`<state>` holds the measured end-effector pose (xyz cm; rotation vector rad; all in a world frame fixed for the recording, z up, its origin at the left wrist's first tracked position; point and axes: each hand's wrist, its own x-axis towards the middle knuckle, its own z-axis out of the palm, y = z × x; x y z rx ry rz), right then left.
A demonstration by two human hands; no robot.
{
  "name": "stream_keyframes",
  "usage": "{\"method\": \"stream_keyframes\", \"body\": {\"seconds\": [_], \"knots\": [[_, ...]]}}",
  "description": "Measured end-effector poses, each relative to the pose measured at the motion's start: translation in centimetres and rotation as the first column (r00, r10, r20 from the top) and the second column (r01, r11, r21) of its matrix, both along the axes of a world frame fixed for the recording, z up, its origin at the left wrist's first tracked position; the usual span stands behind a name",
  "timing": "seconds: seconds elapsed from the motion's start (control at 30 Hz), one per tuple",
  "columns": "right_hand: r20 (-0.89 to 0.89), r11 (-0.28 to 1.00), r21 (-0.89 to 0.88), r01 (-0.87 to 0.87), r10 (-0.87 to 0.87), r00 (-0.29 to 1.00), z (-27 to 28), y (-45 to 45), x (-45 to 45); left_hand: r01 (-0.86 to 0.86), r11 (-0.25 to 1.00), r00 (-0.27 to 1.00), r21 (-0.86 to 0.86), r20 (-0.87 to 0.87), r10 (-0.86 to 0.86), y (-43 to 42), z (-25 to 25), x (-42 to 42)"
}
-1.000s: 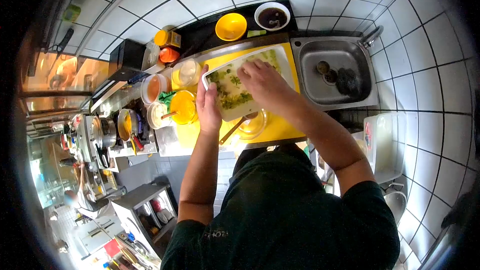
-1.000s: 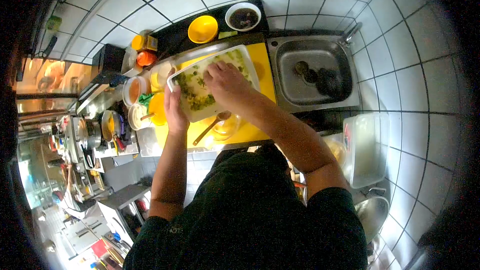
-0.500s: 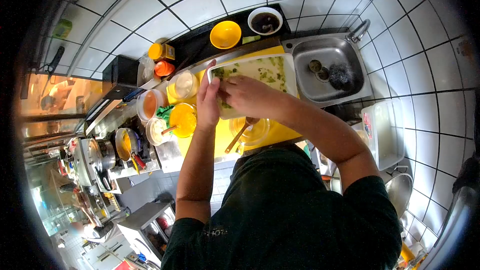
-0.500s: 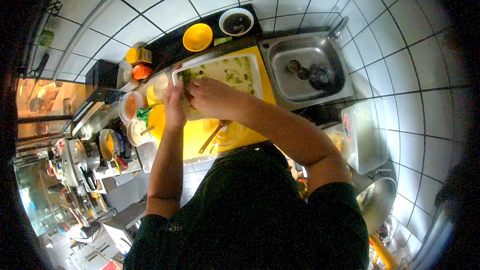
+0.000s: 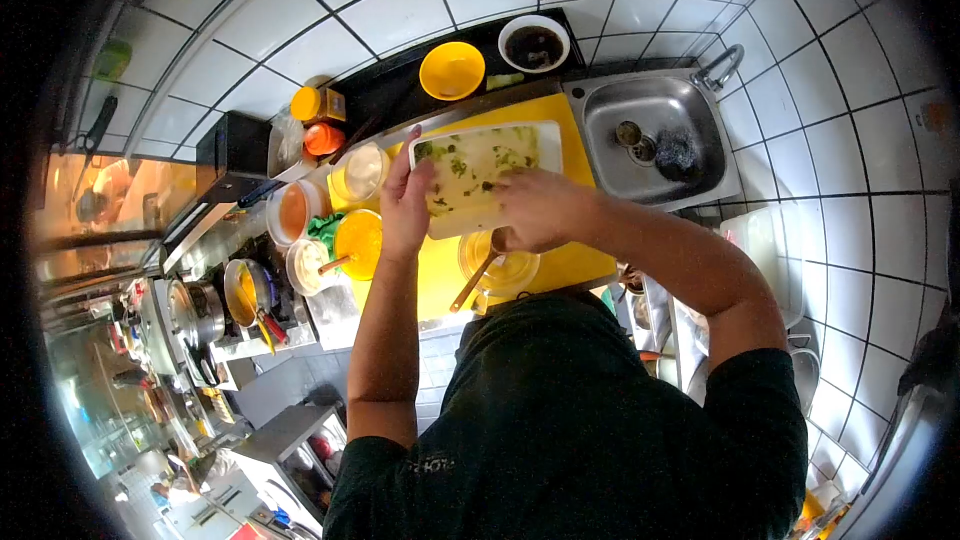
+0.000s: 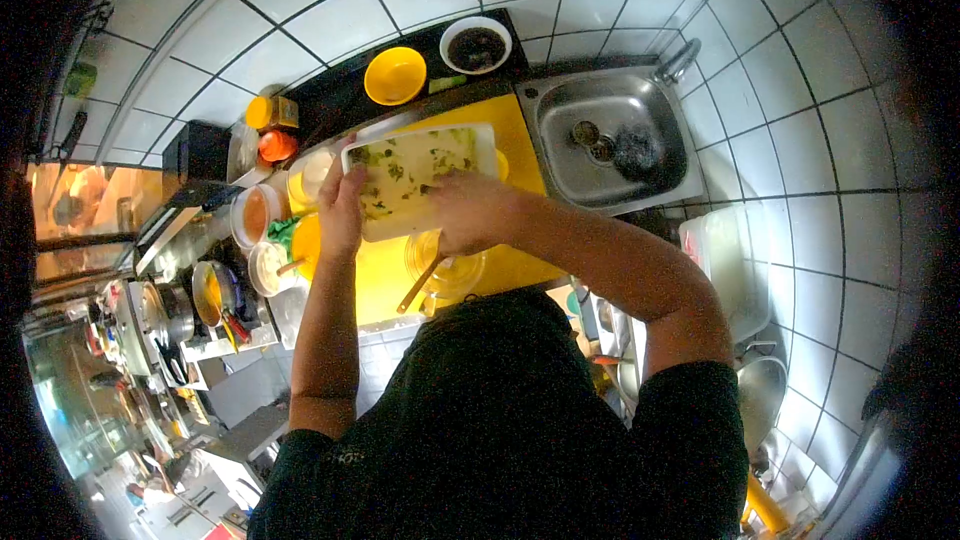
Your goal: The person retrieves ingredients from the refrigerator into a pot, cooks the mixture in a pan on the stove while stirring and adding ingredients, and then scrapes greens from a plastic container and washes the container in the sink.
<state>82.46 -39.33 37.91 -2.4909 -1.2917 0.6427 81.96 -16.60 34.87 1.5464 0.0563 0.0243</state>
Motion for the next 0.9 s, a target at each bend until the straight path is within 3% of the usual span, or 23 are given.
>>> {"method": "stream_keyframes", "body": {"seconds": [0.03, 0.13, 0.23, 0.33, 0.37, 0.43, 0.53, 0.63, 0.73, 0.83, 0.9], "knots": [[-0.055, 0.997, -0.028, 0.076, -0.078, 0.995, 0.0, -0.7, 0.2, -0.021, 1.000, 1.000, 0.019, 0.002, 0.021, 0.4, -0.3, 0.1], [0.092, 1.000, -0.021, -0.001, 0.003, 0.996, -1.2, -1.1, 1.0, -0.048, 0.999, 0.999, 0.026, -0.017, 0.049, 1.0, -0.5, 0.2], [0.425, 0.971, 0.210, -0.114, 0.014, 0.905, -0.4, 0.4, 1.7, -0.045, 0.996, 0.997, 0.081, 0.061, 0.040, 0.3, -0.7, 0.3], [0.511, 0.945, 0.303, -0.124, -0.051, 0.858, -1.6, 1.7, 2.2, -0.040, 0.992, 0.999, 0.119, 0.027, 0.037, -1.1, -0.2, 0.4], [0.516, 0.942, 0.310, -0.129, -0.053, 0.855, -2.1, 1.6, 2.4, -0.035, 0.998, 0.999, 0.059, 0.018, 0.034, -1.4, -0.2, 0.5], [0.458, 0.953, 0.263, -0.148, 0.011, 0.889, -2.7, 1.0, 2.4, -0.040, 0.997, 0.999, -0.059, -0.002, 0.040, -1.4, -0.4, 0.4], [0.131, 0.999, -0.024, -0.029, 0.032, 0.991, -2.7, -0.6, 2.0, -0.057, 0.998, 0.997, -0.023, -0.047, 0.056, -0.8, -0.2, 0.2], [0.129, 0.961, -0.272, -0.049, 0.087, 0.988, -1.4, -1.9, 1.8, -0.063, 0.995, 0.997, 0.079, -0.037, 0.066, -0.6, -0.6, 0.1], [0.499, 0.972, 0.210, -0.108, -0.012, 0.867, -4.3, -1.3, 2.1, -0.048, 0.997, 0.998, 0.062, -0.036, 0.050, -1.5, -0.8, 0.0], [0.668, 0.978, 0.164, -0.132, -0.011, 0.744, -3.7, 0.1, 2.5, -0.006, 0.994, 0.996, 0.112, 0.085, -0.004, -2.3, -1.6, 0.5], [0.555, 0.968, 0.253, 0.005, -0.149, 0.818, -4.6, 0.1, 2.3, 0.012, 0.997, 1.000, 0.073, -0.021, -0.011, -2.3, -0.5, 0.2]]}}
